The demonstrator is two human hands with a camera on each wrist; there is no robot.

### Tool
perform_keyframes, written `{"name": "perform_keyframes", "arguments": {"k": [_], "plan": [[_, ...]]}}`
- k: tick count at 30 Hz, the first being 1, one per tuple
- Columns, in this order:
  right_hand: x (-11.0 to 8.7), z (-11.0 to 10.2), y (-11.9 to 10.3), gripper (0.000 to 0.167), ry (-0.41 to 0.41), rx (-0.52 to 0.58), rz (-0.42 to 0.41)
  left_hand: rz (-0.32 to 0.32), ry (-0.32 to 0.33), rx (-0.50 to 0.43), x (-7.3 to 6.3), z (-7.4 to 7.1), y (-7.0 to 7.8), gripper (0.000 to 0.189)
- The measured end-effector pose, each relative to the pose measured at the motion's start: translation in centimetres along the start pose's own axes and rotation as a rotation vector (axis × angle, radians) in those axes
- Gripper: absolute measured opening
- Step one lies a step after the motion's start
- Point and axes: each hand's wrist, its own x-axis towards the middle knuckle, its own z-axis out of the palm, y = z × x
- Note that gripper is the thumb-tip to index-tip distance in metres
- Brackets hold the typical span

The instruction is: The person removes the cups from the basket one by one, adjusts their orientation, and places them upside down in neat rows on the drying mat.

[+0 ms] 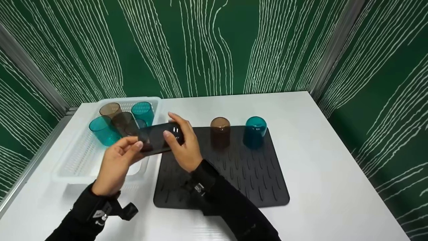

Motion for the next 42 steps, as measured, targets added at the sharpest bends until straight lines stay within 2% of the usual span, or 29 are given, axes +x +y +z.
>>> {"name": "perform_keyframes", "arguments": {"k": [4, 8, 11, 15, 18, 21, 23, 25, 26, 28, 30, 32, 34, 37, 39, 42], "plan": [[-0.2, -0.5, 0.1, 0.042, 0.033, -0.032, -0.036, 0.003, -0.009, 0.048, -0.4, 0.5, -0.6, 0.023], [-0.3, -1.1, 0.0, 0.037, 0.031, -0.064, -0.054, 0.029, -0.019, 0.105, -0.7, 0.9, -0.9, 0.024], [0.0, -1.7, -0.4, 0.032, 0.025, -0.105, -0.056, 0.050, -0.060, 0.134, -1.1, 1.0, -1.2, 0.027], [0.7, -2.6, -1.0, 0.032, 0.014, -0.223, -0.041, 0.077, -0.168, 0.238, -2.0, 1.1, -1.8, 0.042], [1.2, -3.2, -1.1, 0.032, -0.017, -0.343, -0.046, 0.068, -0.265, 0.364, -2.8, 1.0, -2.4, 0.056], [1.4, -3.7, -0.9, 0.032, -0.055, -0.448, -0.070, 0.033, -0.352, 0.489, -3.6, 1.0, -3.1, 0.064], [1.5, -3.9, -0.9, 0.033, -0.083, -0.499, -0.075, 0.046, -0.393, 0.587, -4.0, 1.1, -3.7, 0.064], [1.5, -4.0, -1.0, 0.033, -0.111, -0.547, -0.066, 0.127, -0.415, 0.736, -4.3, 1.3, -4.4, 0.063], [1.5, -4.0, -1.0, 0.034, -0.125, -0.573, -0.061, 0.188, -0.416, 0.823, -4.5, 1.3, -4.8, 0.062], [1.5, -3.9, -1.0, 0.036, -0.152, -0.629, -0.045, 0.324, -0.401, 0.986, -4.6, 1.2, -6.1, 0.061], [1.5, -3.6, -0.9, 0.038, -0.178, -0.678, -0.044, 0.417, -0.383, 1.102, -4.7, 1.0, -7.5, 0.061], [1.4, -3.4, -0.7, 0.039, -0.198, -0.716, -0.051, 0.471, -0.409, 1.160, -4.5, 0.4, -10.5, 0.063], [1.3, -3.2, -0.4, 0.040, -0.216, -0.742, -0.048, 0.451, -0.476, 1.185, -4.3, 0.1, -11.5, 0.062], [1.1, -2.7, 0.0, 0.038, -0.245, -0.781, -0.024, 0.405, -0.578, 1.237, -4.1, -0.1, -12.1, 0.057], [0.9, -2.4, 0.5, 0.036, -0.268, -0.818, -0.003, 0.353, -0.626, 1.250, -4.3, 0.1, -10.9, 0.053], [0.7, -1.8, 1.2, 0.036, -0.301, -0.879, 0.010, 0.341, -0.644, 1.252, -4.1, -0.2, -12.6, 0.049]]}}
